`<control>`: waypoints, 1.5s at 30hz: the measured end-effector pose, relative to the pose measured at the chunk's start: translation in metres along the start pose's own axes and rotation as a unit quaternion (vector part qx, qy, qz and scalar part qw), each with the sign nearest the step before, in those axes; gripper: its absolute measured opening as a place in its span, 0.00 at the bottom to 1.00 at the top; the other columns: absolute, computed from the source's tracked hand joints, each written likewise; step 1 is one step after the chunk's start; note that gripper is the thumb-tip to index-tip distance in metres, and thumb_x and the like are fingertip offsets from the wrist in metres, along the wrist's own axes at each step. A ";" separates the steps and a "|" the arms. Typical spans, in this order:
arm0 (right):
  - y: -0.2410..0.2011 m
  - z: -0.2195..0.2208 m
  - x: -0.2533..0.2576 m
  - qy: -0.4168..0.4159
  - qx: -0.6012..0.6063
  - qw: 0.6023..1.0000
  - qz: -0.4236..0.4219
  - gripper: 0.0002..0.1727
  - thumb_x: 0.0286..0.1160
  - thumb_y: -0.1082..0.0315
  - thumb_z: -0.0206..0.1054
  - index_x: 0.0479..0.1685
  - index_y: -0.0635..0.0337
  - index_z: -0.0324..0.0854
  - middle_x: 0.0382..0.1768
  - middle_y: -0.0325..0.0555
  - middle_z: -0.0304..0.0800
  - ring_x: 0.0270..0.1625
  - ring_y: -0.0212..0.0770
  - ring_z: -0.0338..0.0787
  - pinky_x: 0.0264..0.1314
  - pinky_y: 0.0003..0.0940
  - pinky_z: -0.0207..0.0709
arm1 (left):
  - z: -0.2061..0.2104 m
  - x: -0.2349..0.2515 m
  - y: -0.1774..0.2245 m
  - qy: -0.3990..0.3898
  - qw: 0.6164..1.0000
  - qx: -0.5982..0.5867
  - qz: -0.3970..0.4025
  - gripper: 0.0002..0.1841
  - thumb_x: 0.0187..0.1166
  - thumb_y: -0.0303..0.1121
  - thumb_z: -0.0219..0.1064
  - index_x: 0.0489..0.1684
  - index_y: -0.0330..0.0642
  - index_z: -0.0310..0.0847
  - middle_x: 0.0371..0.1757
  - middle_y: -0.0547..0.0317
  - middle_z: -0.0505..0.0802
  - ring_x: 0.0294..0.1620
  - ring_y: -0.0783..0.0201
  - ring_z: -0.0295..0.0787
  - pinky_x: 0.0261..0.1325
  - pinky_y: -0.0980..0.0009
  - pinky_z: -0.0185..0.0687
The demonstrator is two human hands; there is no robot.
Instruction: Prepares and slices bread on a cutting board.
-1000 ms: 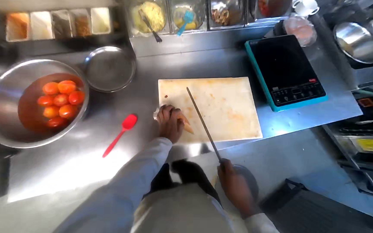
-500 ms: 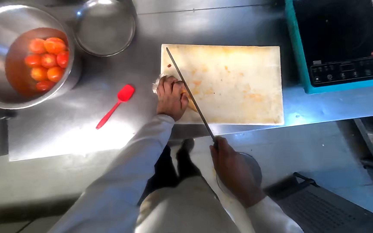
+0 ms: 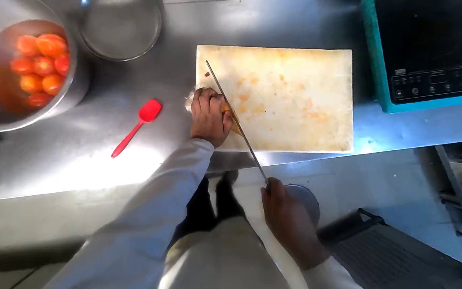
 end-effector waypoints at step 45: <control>0.015 0.019 0.024 -0.144 0.034 0.988 0.049 0.20 0.90 0.55 0.58 0.62 0.63 0.78 0.40 0.57 0.91 0.34 0.55 0.95 0.35 0.51 0.89 | 0.004 0.000 0.001 0.006 1.000 0.027 0.002 0.26 0.79 0.51 0.49 0.56 0.37 0.81 0.67 0.33 0.83 0.77 0.31 0.73 0.81 0.45 0.67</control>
Point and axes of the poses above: each hand's wrist, its own x-axis towards the middle knuckle, its own z-axis out of the palm, y = z × x, the point moved 3 cm from there along x, towards the middle knuckle
